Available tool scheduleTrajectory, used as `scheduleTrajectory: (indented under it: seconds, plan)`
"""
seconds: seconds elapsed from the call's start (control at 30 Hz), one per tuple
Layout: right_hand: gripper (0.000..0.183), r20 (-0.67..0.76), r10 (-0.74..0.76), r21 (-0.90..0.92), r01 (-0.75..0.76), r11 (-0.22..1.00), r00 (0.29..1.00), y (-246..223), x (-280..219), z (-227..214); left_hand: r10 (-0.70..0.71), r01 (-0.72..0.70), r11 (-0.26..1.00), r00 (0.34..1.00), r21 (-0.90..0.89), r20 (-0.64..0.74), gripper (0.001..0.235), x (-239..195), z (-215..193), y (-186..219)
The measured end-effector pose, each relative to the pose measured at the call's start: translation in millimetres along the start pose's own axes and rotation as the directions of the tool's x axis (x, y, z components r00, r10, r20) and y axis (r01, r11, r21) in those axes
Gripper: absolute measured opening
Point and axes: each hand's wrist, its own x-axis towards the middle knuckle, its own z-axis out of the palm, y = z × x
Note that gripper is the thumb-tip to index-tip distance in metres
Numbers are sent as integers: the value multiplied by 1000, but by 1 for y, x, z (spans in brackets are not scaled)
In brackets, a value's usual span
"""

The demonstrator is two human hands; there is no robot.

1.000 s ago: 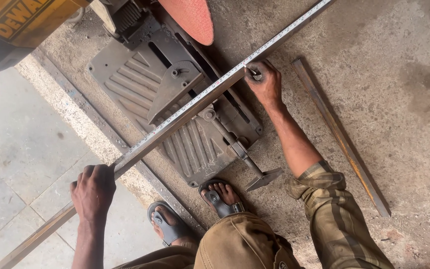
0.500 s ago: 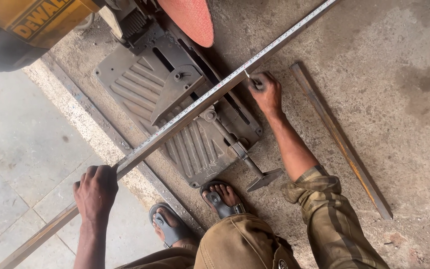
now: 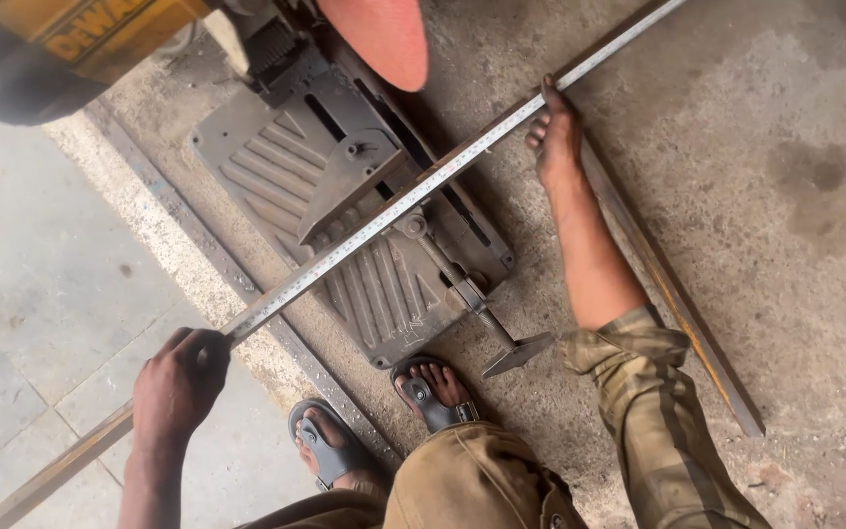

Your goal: The person measures a metal bar with a tape measure, marks it, and cuts it using a chop saw before handling and comparing the pieces.

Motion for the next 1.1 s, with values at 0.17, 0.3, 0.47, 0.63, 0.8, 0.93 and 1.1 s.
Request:
scheduleTrajectory:
  seconds: [0.17,0.3,0.47,0.63,0.8,0.93,1.1]
  plan:
    - [36,163,-23,-185,54,981,986,-23,-53,53,-116,129,983,988,-128,105,28,-1,5,16]
    - [34,317,108,-159,-59,986,942,4,-89,73,-129,165,972,969,-165,209,39,0,-5,31]
    - [31,345,108,-5,-114,994,932,17,-110,75,-158,206,962,955,-178,252,51,-9,-2,19]
    - [28,611,3,-496,380,781,792,47,-171,95,-24,142,880,966,-454,257,59,-12,21,26]
    - [42,787,146,-481,448,754,599,125,-229,116,-35,210,772,956,-600,290,58,-15,73,19]
    - [42,555,480,-828,399,394,679,125,-264,120,-77,254,862,921,-438,383,57,-20,145,12]
    - [28,722,380,-632,775,24,578,170,-255,61,216,-232,961,969,-152,-117,53,-32,186,-5]
